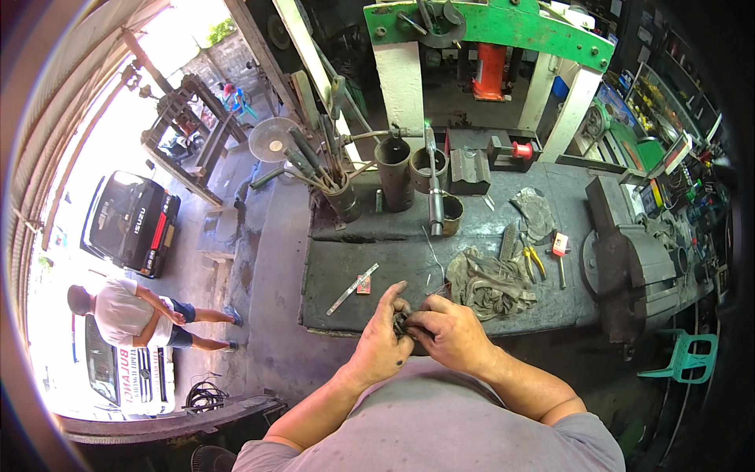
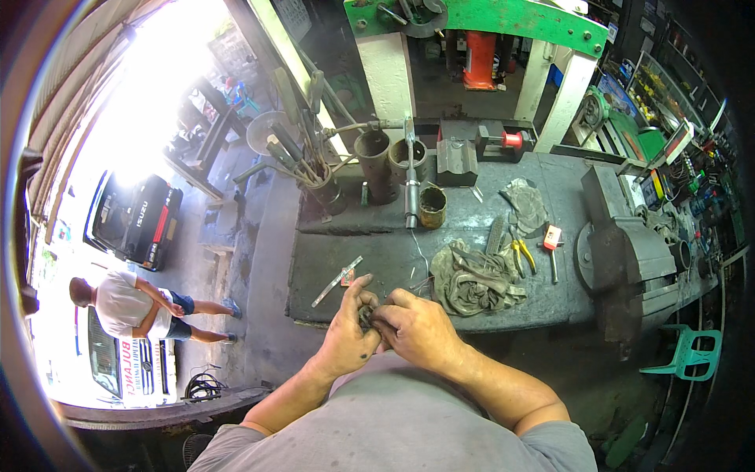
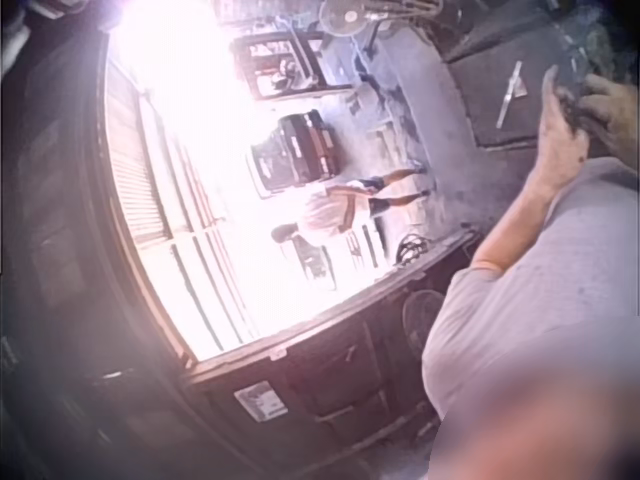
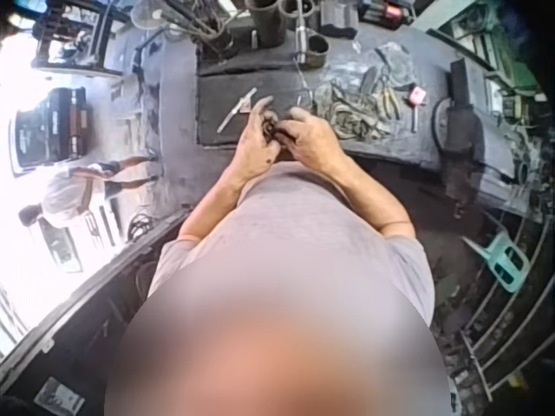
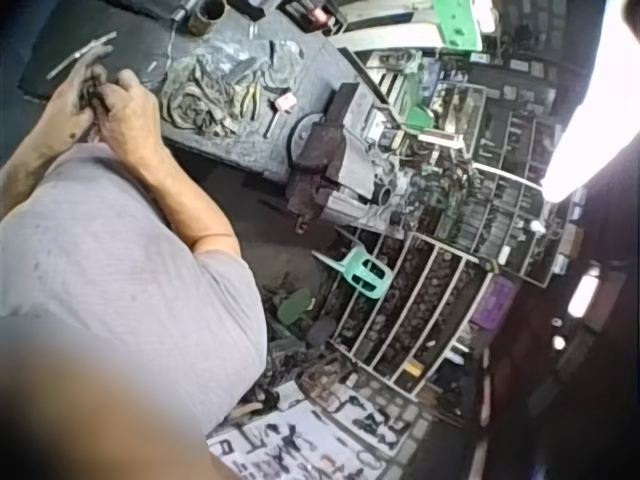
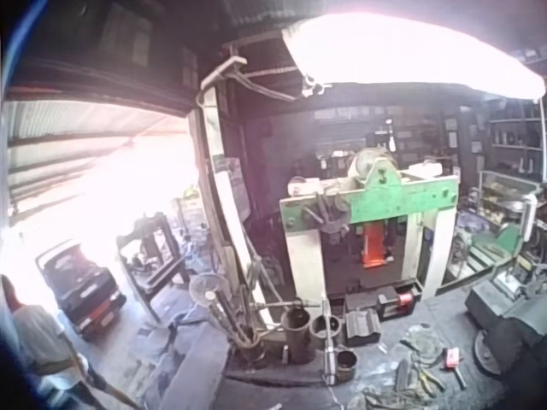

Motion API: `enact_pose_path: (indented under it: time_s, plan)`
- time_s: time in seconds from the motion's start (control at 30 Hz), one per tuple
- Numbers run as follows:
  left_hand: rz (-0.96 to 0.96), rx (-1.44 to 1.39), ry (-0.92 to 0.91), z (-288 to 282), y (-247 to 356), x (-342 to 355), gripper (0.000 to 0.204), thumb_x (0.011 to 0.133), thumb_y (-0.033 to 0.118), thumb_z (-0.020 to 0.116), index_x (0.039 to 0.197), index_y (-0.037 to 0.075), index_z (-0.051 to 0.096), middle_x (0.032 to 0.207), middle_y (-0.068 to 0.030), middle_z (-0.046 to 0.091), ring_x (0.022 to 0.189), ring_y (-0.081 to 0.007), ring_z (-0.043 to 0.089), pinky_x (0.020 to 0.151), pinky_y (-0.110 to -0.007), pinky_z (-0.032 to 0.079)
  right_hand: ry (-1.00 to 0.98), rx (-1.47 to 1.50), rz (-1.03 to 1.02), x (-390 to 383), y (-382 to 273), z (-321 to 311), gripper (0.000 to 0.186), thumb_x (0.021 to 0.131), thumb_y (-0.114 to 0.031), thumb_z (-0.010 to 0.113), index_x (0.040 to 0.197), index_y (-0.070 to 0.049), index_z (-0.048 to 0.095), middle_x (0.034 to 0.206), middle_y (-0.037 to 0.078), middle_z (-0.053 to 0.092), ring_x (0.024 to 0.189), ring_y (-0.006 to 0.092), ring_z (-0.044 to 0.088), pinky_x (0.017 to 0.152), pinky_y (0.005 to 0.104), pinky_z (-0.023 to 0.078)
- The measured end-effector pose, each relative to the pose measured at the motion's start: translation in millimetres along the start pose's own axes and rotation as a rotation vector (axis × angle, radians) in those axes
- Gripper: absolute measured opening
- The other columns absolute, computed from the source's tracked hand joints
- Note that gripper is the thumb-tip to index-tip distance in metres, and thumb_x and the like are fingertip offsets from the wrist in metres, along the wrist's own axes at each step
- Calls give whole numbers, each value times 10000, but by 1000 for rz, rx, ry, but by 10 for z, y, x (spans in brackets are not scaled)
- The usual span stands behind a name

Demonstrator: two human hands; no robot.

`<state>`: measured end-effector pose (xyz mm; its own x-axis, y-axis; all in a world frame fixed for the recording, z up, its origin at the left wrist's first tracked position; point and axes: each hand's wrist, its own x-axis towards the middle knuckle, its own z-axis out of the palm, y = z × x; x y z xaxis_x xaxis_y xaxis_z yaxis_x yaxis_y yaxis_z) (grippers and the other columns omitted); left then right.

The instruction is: The person manipulates a small mechanical component on a workbench, using pliers and a torch to heat and adjust it. They repeatedly inspect the part, reposition it, and apply heat while another person stands nearby.

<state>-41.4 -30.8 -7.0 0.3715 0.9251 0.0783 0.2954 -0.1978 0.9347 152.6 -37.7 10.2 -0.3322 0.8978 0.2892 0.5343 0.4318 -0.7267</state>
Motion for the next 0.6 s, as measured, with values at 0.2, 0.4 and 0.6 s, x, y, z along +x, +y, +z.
enact_pose_path:
  time_s: [0.2, 0.4, 0.6]
  plan:
    - [-42, -94, -18, 23, -103, -20, 881, 839, -157, 612, 1643, 54, 321, 1125, -82, 581, 1000, -168, 607, 901, -317, 542, 23, 99, 62, 29, -51, -43, 158, 862, -96, 840, 1006, -52, 790, 977, 112, 691, 798, 334, 732, 706, 430, 610]
    - [-96, -444, 39, 28, -279, -3, 691, 926, -146, 581, 1577, 22, 427, 1178, -79, 625, 1066, -160, 641, 966, -320, 556, 244, 157, 181, 47, 239, -206, 94, 920, -65, 810, 995, -17, 781, 936, 135, 730, 875, 309, 728, 779, 396, 574]
    - [-138, -420, 139, -86, -511, -97, 437, 972, -110, 622, 1396, -5, 594, 1168, -68, 703, 1077, -134, 679, 987, -295, 552, 236, -75, 495, -147, 1172, -80, 180, 925, -99, 785, 1091, -32, 806, 1014, 192, 741, 932, 388, 729, 834, 447, 575]
